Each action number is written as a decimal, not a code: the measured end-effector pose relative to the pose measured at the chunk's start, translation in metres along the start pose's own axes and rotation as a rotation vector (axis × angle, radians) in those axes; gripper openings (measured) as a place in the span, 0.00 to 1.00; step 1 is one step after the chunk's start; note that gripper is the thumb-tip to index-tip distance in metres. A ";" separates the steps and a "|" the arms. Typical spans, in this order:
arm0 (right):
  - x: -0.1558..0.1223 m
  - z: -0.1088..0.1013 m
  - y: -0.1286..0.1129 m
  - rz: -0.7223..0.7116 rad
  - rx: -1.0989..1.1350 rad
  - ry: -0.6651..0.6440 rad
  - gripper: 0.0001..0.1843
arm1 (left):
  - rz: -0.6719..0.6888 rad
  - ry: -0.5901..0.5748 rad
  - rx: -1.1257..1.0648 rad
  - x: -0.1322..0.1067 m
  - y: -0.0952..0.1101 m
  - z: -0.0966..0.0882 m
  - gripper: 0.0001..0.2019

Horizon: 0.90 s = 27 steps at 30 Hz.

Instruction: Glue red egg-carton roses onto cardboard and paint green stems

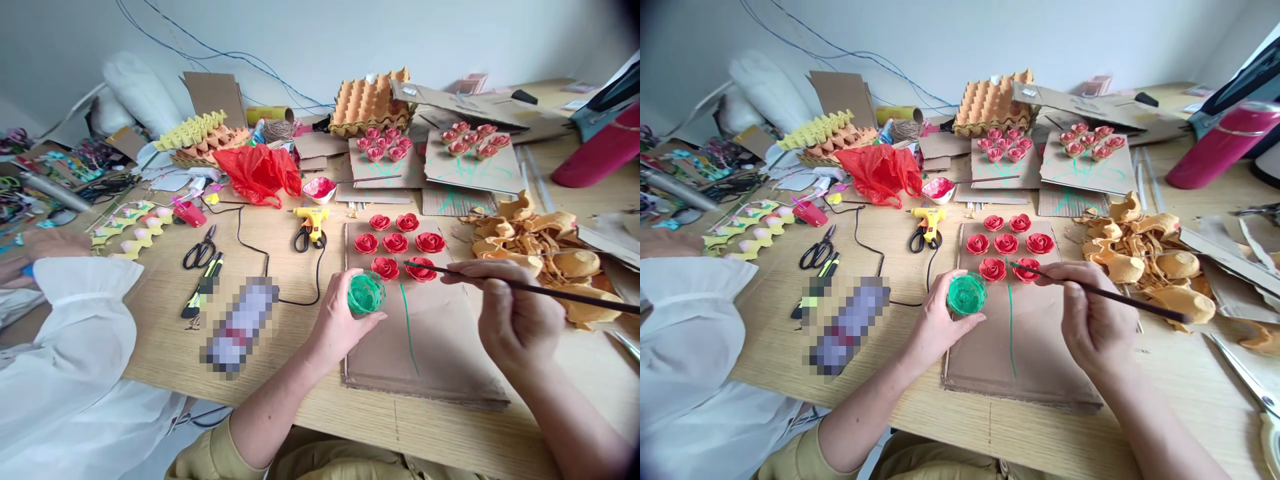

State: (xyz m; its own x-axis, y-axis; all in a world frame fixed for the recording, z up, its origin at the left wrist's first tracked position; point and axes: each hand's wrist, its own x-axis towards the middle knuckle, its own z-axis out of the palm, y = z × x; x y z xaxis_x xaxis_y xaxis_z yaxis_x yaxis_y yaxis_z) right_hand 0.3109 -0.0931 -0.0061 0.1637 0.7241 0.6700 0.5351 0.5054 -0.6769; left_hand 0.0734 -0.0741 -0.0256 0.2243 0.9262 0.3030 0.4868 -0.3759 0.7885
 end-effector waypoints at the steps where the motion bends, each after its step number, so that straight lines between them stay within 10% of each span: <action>1: 0.001 0.002 0.002 -0.039 -0.055 -0.045 0.12 | -0.003 0.000 -0.005 0.000 0.000 0.000 0.35; 9: 0.011 0.018 0.001 -0.174 -0.186 -0.236 0.11 | -0.015 0.001 -0.022 -0.001 0.001 -0.001 0.35; 27: 0.008 0.009 -0.003 -0.156 -0.190 -0.239 0.10 | -0.011 -0.014 -0.030 -0.001 0.002 -0.001 0.35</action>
State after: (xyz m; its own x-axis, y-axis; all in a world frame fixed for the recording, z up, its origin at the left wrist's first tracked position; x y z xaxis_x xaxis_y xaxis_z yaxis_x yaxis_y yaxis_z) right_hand 0.3032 -0.0845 -0.0015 -0.1190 0.7457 0.6556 0.6870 0.5385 -0.4879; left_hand 0.0735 -0.0756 -0.0235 0.2308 0.9296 0.2874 0.4640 -0.3647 0.8072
